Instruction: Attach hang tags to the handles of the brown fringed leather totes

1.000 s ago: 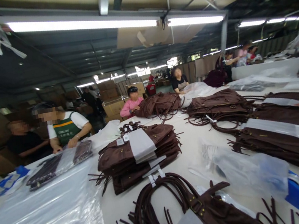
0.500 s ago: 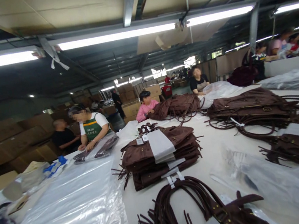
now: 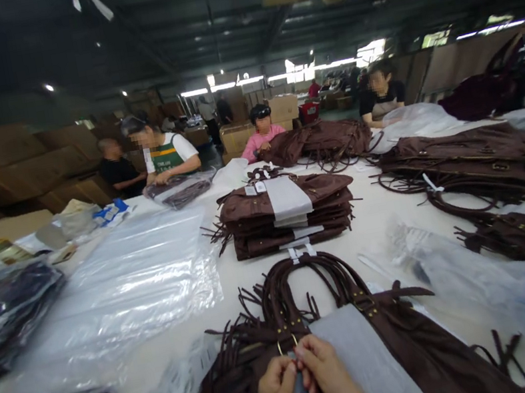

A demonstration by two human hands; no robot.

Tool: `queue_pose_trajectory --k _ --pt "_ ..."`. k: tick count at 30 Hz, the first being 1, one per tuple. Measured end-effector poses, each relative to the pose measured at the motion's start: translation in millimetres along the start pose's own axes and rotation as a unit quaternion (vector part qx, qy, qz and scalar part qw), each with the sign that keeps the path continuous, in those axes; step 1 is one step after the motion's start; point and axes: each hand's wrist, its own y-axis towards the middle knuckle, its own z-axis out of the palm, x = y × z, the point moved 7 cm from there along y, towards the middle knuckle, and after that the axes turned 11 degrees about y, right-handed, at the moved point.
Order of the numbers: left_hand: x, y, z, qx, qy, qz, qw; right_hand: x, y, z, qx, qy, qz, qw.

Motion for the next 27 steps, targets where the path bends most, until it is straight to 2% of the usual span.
queue_pose_trajectory --k 5,11,19,27 --pt "2.7 1.2 -3.1 0.003 -0.024 -0.02 0.999 1.3 -5.1 -0.9 -0.013 0.026 0.008 1.0" --pt "-0.9 -0.1 -4.1 0.0 -0.054 -0.025 0.998 3.7 -6.1 -0.3 0.003 0.071 0.016 0.997" --pt "8.8 -0.4 -6.1 -0.024 -0.09 -0.068 0.993 13.0 -8.3 -5.6 0.035 0.177 0.037 0.983" --pt "9.0 -2.0 -7.3 -0.033 -0.095 -0.068 0.993 14.4 -12.5 -4.2 0.054 0.203 0.048 0.976"
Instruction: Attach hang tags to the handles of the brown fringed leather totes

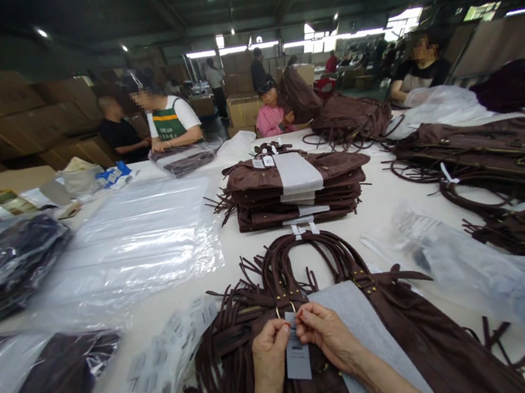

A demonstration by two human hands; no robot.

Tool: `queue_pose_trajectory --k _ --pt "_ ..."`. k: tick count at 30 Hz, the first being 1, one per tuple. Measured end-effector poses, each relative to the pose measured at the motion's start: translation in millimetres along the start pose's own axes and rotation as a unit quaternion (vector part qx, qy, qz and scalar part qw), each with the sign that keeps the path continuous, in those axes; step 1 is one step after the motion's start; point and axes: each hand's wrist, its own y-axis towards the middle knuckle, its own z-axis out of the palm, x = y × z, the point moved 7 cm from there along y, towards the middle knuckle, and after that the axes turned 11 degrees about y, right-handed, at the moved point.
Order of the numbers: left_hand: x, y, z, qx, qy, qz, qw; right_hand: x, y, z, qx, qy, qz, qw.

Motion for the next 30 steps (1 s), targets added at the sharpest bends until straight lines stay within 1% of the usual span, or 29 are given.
queue_pose_trajectory --k 4,10,18,25,30 --pt "-0.9 -0.2 -0.9 -0.008 0.0 0.004 1.0 1.9 -1.4 -0.6 -0.003 0.007 -0.005 1.0" --pt "-3.0 -0.2 -1.4 -0.016 0.001 0.012 1.0 1.1 -0.9 -5.6 -0.027 0.016 -0.018 0.999" --pt "-3.6 -0.7 -1.0 -0.007 0.011 0.016 1.0 -1.2 -0.3 -8.5 -0.048 0.016 -0.006 0.999" --pt "-2.7 -0.8 -0.2 -0.002 0.018 0.018 1.0 -1.2 -1.4 -8.1 -0.048 0.011 0.006 0.999" --pt "-2.4 -0.5 0.6 0.006 0.026 0.025 0.999 -1.8 -0.5 -6.0 -0.046 0.001 0.0 0.999"
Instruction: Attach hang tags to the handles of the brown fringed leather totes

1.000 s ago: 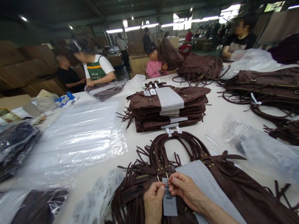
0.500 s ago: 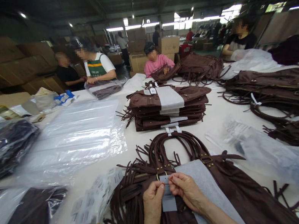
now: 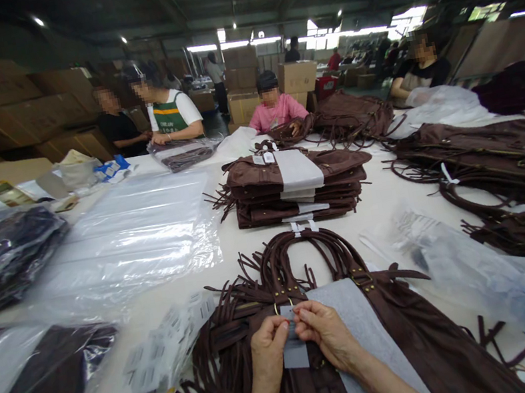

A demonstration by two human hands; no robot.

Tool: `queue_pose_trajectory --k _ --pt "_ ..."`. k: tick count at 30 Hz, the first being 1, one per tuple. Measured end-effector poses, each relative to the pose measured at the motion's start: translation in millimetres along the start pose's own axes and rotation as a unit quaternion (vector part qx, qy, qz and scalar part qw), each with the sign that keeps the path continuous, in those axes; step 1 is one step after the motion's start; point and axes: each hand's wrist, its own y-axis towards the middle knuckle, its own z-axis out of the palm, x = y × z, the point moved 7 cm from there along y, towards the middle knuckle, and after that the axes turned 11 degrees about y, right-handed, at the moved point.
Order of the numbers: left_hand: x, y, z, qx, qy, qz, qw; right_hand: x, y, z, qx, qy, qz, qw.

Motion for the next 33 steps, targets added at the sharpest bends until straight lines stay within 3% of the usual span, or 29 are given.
queue_pose_trajectory --k 33 --pt "-5.0 -1.0 2.3 0.028 0.018 0.028 0.999 -9.1 3.3 5.7 0.002 -0.188 -0.02 0.982"
